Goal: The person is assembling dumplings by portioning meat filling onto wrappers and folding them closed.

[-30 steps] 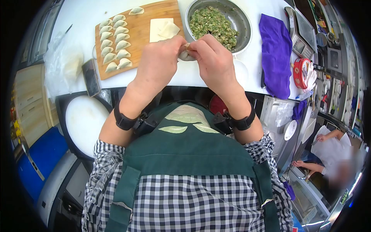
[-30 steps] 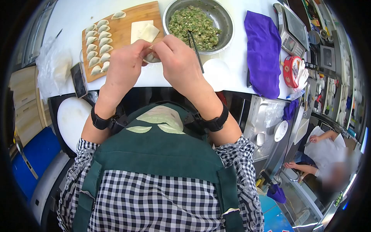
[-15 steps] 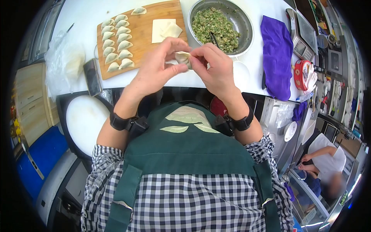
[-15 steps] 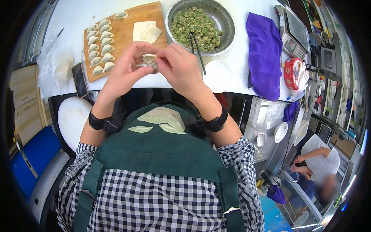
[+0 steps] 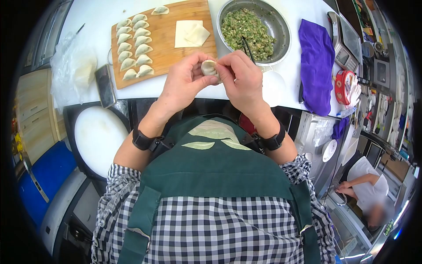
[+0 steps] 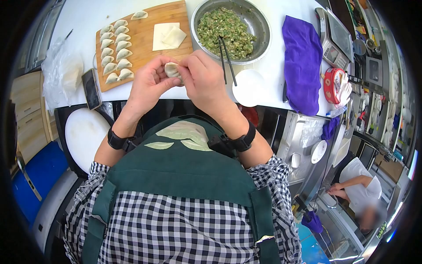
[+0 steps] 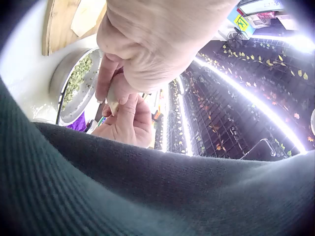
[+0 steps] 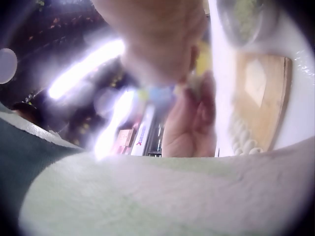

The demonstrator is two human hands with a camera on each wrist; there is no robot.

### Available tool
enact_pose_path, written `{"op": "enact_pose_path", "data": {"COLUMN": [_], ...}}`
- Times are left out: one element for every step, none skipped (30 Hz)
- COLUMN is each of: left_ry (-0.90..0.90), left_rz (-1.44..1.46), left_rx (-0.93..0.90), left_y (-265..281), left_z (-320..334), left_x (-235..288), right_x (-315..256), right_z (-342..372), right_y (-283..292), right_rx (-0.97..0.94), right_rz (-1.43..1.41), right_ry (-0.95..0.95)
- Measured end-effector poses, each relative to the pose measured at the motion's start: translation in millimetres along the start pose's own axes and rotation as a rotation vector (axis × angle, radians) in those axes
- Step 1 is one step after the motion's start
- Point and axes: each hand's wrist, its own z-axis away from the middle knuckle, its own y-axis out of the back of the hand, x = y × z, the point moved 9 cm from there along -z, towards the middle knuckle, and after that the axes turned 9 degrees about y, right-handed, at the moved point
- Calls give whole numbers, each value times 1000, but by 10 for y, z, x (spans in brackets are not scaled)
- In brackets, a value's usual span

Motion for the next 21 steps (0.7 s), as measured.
{"op": "enact_pose_path", "data": {"left_ry": [-1, 13, 28, 26, 16, 7, 7, -5, -18, -17, -16, -16, -15, 4, 25, 25, 10, -6, -6, 2, 10], "left_rz": [0, -3, -5, -5, -17, -29, -30, -65, -101, -100, -146, -193, -193, -273, -352, -351, -236, -121, -119, -89, -57], "left_rx": [0, 14, 28, 29, 41, 51, 51, 61, 70, 68, 80, 92, 92, 95, 98, 98, 80, 63, 64, 82, 98], "left_y": [-1, 6, 23, 26, 37, 43, 28, 14, 4, 4, 6, 11, 26, 7, 21, 25, 23, 20, 25, 51, 83], "left_z": [4, 9, 10, 9, 11, 14, 24, 38, 46, 45, 46, 48, 45, 27, 18, 13, 15, 15, 16, 20, 22], "left_x": [9, 8, 4, -1, -2, 1, 24, 66, 100, 108, 114, 116, 100, 48, 1, -24, -35, -34, -28, -23, -36], "right_x": [11, 11, -2, -18, -65, -103, -118, -153, -182, -156, -166, -191, -192, -189, -191, -184, -145, -106, -113, -67, -11], "right_z": [1, 5, -5, -23, -58, -85, -112, -143, -164, -175, -175, -168, -160, -135, -132, -119, -101, -90, -97, -101, -85], "right_y": [-6, -6, -10, -13, 13, 36, 29, 7, -12, -37, -76, -106, -103, -78, -98, -108, -97, -78, -69, -21, 16], "right_rx": [0, 9, 17, 16, 48, 81, 82, 77, 73, 73, 57, 41, 40, 20, -4, -5, 26, 55, 53, 77, 99], "right_rz": [0, 12, 24, 23, 20, 18, 18, 17, 17, 19, 37, 55, 55, 77, 100, 100, 52, 4, 4, -10, -22], "right_ry": [1, 24, 47, 49, 59, 68, 68, 112, 156, 154, 200, 246, 245, 247, 246, 246, 208, 171, 172, 107, 42]}}
